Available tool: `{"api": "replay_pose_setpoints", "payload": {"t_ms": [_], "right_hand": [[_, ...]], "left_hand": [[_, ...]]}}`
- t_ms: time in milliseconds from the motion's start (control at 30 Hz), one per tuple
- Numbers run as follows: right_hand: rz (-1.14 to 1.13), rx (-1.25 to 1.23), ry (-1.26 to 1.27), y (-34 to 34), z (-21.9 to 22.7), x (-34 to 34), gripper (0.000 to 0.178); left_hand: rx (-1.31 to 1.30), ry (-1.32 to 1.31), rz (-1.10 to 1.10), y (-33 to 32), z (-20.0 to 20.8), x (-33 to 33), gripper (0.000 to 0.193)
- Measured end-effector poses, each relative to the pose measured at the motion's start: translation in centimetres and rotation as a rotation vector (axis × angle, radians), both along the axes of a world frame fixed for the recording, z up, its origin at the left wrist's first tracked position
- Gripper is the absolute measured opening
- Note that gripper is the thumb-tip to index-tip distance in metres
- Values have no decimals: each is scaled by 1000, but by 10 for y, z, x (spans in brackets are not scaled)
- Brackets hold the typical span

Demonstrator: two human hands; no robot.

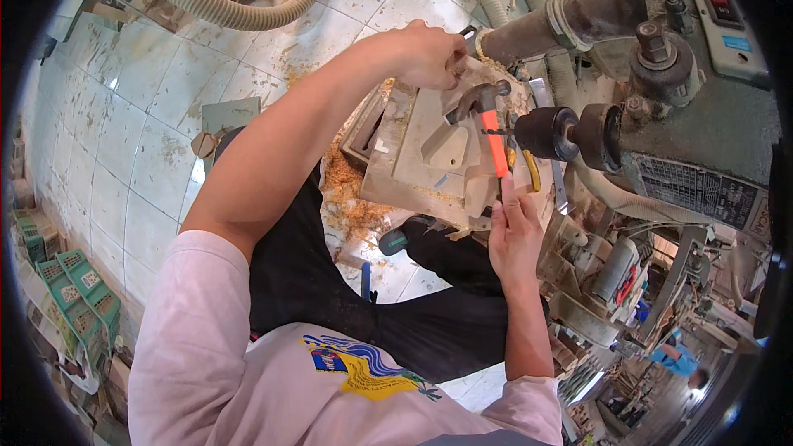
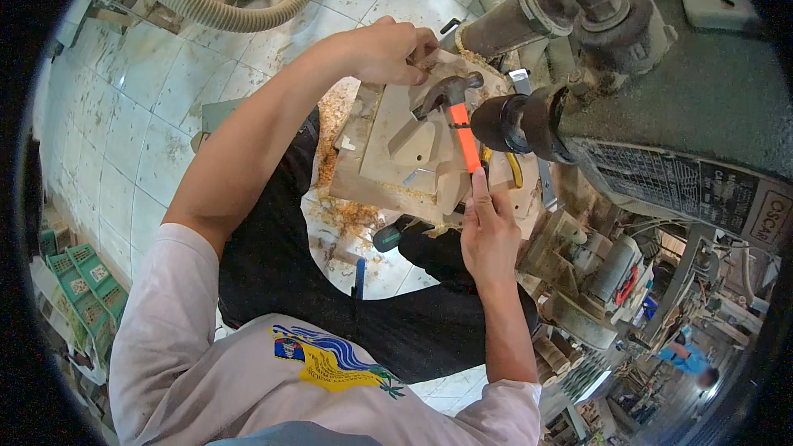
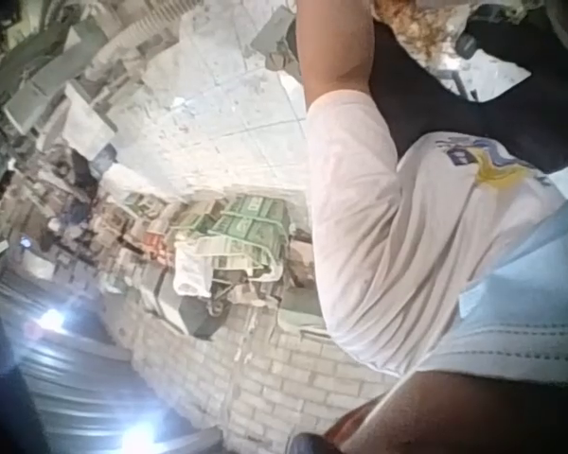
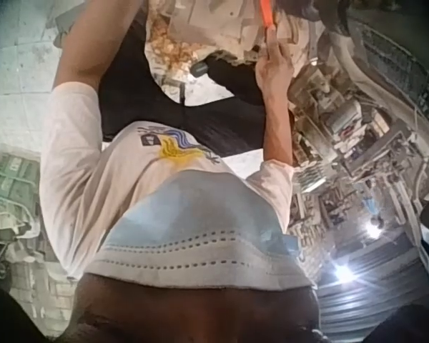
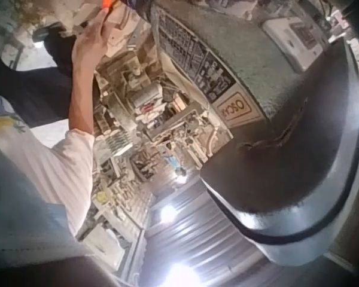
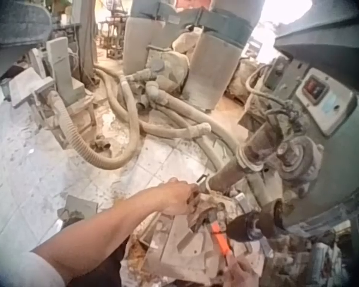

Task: Drilling holes in wooden blocks and assembling parts using a hammer, pliers, and a drill press.

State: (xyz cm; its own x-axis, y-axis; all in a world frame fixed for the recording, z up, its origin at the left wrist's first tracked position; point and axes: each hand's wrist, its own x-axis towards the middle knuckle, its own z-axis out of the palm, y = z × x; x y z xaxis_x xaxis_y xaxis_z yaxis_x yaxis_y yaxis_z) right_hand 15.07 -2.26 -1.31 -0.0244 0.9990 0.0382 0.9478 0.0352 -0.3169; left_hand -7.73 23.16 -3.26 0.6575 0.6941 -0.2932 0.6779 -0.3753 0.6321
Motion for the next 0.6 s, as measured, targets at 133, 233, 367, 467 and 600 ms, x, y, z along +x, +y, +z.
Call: {"api": "replay_pose_setpoints", "payload": {"t_ms": [133, 233, 367, 467, 600], "right_hand": [[-34, 116, 24, -5, 3, -6, 52], [-57, -53, 15, -3, 2, -8, 50], [-57, 36, 16, -9, -1, -9, 51], [-51, 35, 10, -3, 1, -13, 54], [-34, 59, 61, 0, -1, -13, 57]], "left_hand": [[4, -19, 19, 0, -4, 1, 61], [21, -39, -29, 1, -2, -1, 61], [15, -40, -7, 0, -2, -1, 60], [2, -48, -27, 2, -4, -3, 61], [52, -36, 3, 1, -11, -1, 62]]}}
